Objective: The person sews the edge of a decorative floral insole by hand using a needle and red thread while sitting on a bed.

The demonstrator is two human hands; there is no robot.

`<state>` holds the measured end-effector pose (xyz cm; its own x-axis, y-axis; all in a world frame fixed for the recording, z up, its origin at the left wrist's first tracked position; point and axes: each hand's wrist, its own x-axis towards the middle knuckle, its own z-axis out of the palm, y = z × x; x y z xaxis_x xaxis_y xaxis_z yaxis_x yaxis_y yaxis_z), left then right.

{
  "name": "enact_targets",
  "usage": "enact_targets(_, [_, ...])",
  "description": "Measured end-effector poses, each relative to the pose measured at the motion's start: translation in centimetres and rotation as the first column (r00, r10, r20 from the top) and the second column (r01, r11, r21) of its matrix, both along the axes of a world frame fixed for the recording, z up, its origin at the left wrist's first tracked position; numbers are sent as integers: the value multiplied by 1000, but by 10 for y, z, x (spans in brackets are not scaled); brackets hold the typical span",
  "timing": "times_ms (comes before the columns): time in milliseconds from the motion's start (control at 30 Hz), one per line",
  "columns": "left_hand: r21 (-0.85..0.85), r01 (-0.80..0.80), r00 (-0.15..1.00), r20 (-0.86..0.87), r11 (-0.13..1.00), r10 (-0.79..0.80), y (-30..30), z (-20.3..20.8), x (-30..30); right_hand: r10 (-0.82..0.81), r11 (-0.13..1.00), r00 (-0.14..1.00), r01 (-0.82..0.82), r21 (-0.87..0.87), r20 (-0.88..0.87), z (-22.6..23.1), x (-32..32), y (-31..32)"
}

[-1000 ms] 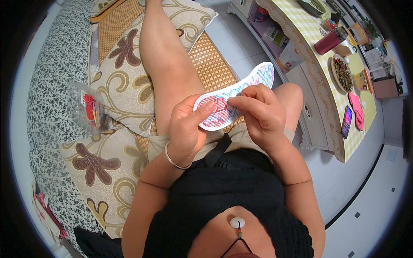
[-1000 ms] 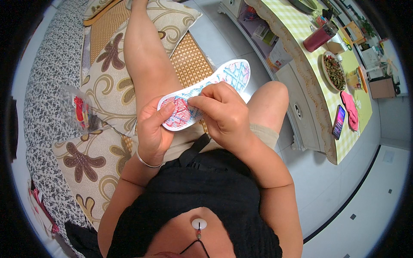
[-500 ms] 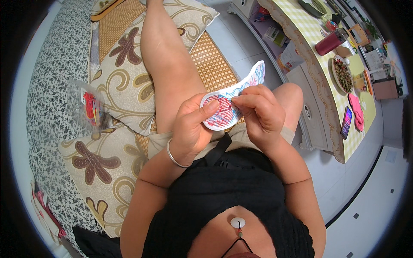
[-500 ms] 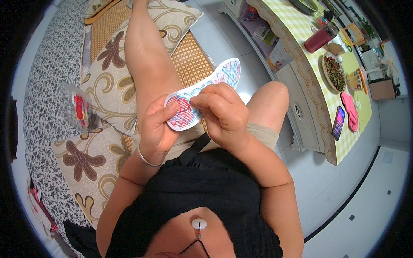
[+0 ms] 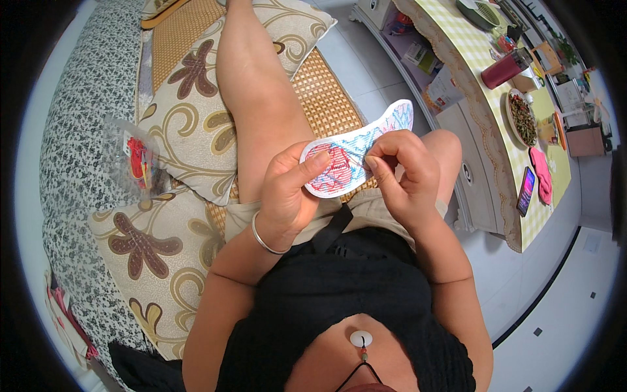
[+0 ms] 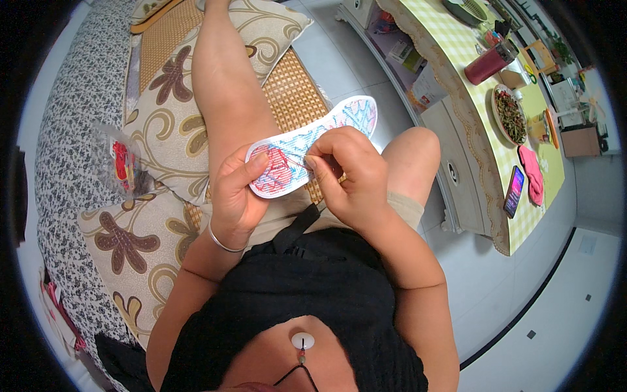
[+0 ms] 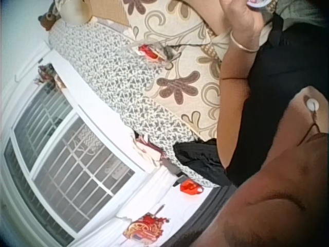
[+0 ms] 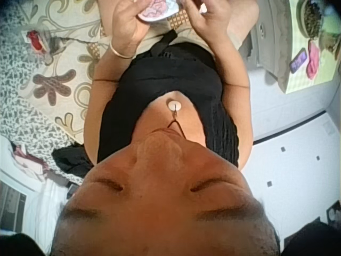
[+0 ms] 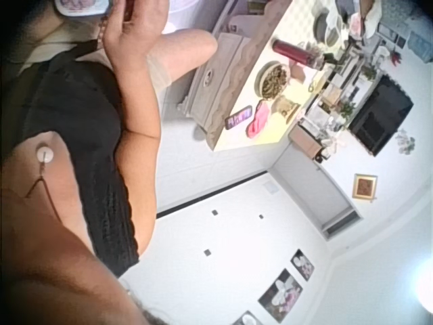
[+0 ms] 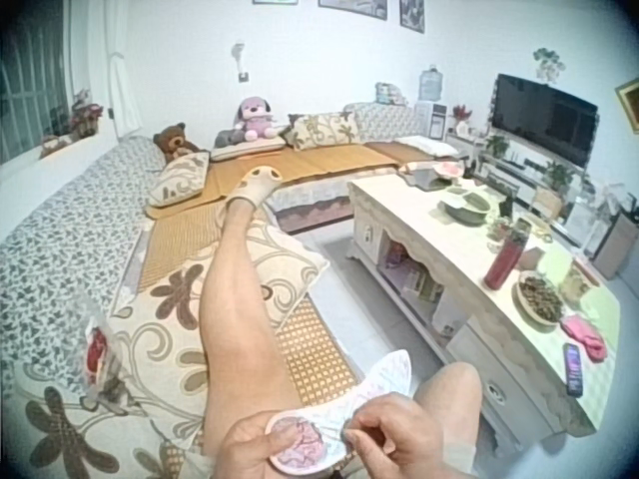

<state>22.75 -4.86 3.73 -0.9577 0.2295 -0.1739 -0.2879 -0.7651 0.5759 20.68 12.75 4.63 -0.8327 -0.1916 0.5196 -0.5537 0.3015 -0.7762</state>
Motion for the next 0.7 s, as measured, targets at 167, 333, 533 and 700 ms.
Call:
enact_targets(167, [0, 31, 1000, 0, 1000, -31, 1, -7, -1, 35, 994, 990, -19, 112, -139, -5, -4, 0])
enact_targets(333, [-34, 25, 1000, 13, 999, -25, 4, -13, 1, 28, 995, 977, -6, 101, -210, -8, -4, -10])
enact_targets(533, [-122, -3, 1000, 8, 992, 4, -1, -10, 4, -31, 988, 989, 52, 143, -148, -8, -5, -10])
enact_targets(700, [-258, -123, 985, -147, 958, 87, 6, -19, 5, 12, 979, 964, 43, 198, -266, -13, -12, -14])
